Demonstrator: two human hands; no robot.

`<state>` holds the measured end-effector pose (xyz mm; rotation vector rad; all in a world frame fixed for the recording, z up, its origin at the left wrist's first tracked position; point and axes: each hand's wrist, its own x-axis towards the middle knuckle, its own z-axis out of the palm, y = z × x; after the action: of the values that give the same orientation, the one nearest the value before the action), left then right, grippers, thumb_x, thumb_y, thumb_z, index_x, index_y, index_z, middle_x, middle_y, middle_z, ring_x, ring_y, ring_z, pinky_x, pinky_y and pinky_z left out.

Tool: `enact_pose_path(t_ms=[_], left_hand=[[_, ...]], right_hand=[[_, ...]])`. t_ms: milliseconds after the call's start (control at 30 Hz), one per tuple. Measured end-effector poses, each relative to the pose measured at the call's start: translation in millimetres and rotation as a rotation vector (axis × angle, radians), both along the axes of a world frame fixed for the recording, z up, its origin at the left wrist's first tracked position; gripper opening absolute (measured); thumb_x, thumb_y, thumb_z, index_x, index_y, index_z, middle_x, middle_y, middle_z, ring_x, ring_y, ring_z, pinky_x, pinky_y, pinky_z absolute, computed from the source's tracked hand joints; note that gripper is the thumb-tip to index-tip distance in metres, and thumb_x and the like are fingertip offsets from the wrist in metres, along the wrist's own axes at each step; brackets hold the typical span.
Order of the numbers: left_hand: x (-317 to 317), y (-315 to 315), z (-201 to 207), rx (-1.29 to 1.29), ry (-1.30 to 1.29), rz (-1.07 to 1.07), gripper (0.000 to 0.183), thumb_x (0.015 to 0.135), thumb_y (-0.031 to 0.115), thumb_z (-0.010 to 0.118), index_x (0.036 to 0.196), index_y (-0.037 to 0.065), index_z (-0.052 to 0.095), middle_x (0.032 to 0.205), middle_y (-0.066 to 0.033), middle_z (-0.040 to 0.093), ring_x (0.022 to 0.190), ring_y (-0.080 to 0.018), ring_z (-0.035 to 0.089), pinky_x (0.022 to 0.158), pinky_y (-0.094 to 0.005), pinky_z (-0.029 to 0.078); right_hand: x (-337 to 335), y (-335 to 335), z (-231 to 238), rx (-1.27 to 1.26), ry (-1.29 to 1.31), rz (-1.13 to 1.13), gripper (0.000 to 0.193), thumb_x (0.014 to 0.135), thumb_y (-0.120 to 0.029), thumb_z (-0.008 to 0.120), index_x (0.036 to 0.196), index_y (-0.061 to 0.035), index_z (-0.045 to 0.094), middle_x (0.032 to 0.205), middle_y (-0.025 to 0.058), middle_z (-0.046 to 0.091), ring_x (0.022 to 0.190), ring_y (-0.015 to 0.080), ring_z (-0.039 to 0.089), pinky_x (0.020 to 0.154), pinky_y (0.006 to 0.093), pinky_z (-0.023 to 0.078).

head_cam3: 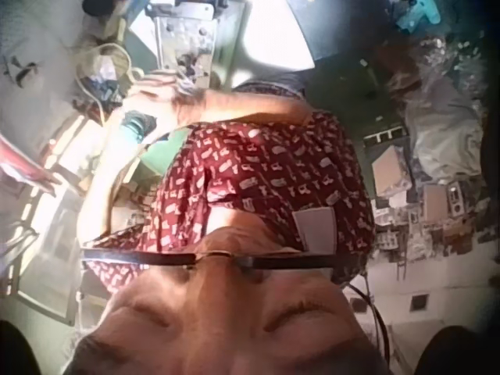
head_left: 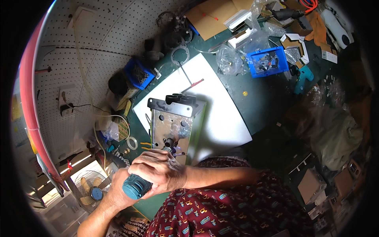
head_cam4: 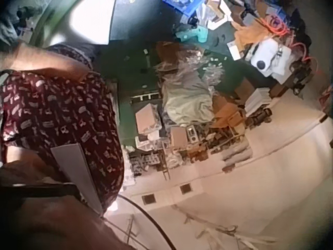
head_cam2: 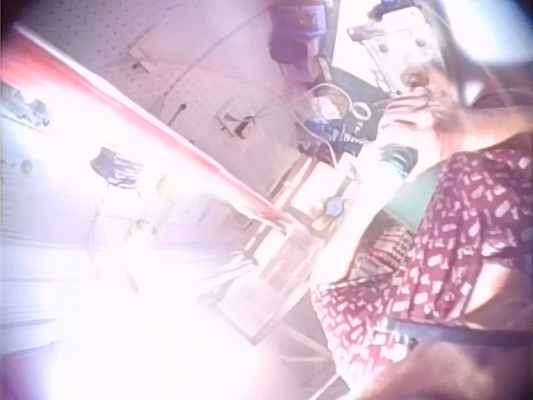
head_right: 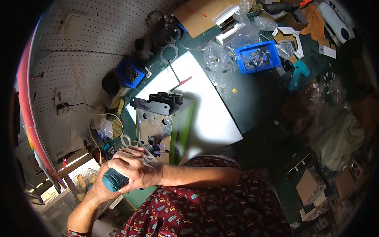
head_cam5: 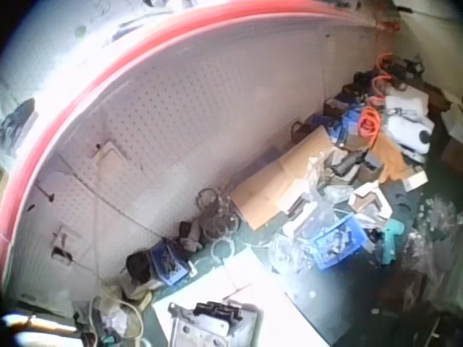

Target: The person uses a cordless drill to fasten screws into a metal chassis, then places the chassis into a green box. The person then picks up a black power adapter and places it into a cardboard box.

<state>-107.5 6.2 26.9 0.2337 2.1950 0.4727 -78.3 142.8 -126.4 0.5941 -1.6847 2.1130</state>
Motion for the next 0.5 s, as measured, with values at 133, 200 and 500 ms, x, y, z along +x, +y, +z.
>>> enact_pose_path(t_ms=[133, 200, 500], left_hand=[[1.2, 8.9, -2.6, 0.080, 0.023, 0.075, 0.046, 0.079, 0.022, 0.092, 0.113, 0.004, 0.067, 0.099, -0.0124, 0.075, 0.093, -0.0216, 0.075, 0.079, -0.0362, 0.060], [7.5, 10.0, -3.8, 0.081, 0.055, 0.109, 0.043, 0.080, 0.022, 0.092, 0.112, 0.003, 0.068, 0.096, -0.0120, 0.076, 0.089, -0.0207, 0.076, 0.077, -0.0353, 0.060], [28.9, -13.3, -10.8, 0.051, 0.082, 0.164, 0.043, 0.082, 0.023, 0.091, 0.111, 0.001, 0.068, 0.099, -0.0124, 0.075, 0.091, -0.0198, 0.074, 0.077, -0.0359, 0.060]], right_hand=[[-3.9, 8.2, 2.3, 0.006, 0.000, 0.020, 0.065, 0.065, -0.041, 0.091, 0.111, -0.0049, 0.065, 0.101, 0.0099, 0.067, 0.092, 0.0302, 0.071, 0.082, 0.0444, 0.055], [-3.2, 7.3, 3.4, 0.009, -0.011, 0.053, 0.062, 0.065, -0.040, 0.091, 0.110, -0.0057, 0.065, 0.101, 0.0096, 0.067, 0.092, 0.0296, 0.071, 0.080, 0.0440, 0.055], [-8.4, -0.9, 7.6, -0.053, 0.079, 0.076, 0.059, 0.066, -0.034, 0.093, 0.109, -0.0046, 0.064, 0.094, 0.0101, 0.067, 0.084, 0.0310, 0.071, 0.075, 0.0427, 0.054]])
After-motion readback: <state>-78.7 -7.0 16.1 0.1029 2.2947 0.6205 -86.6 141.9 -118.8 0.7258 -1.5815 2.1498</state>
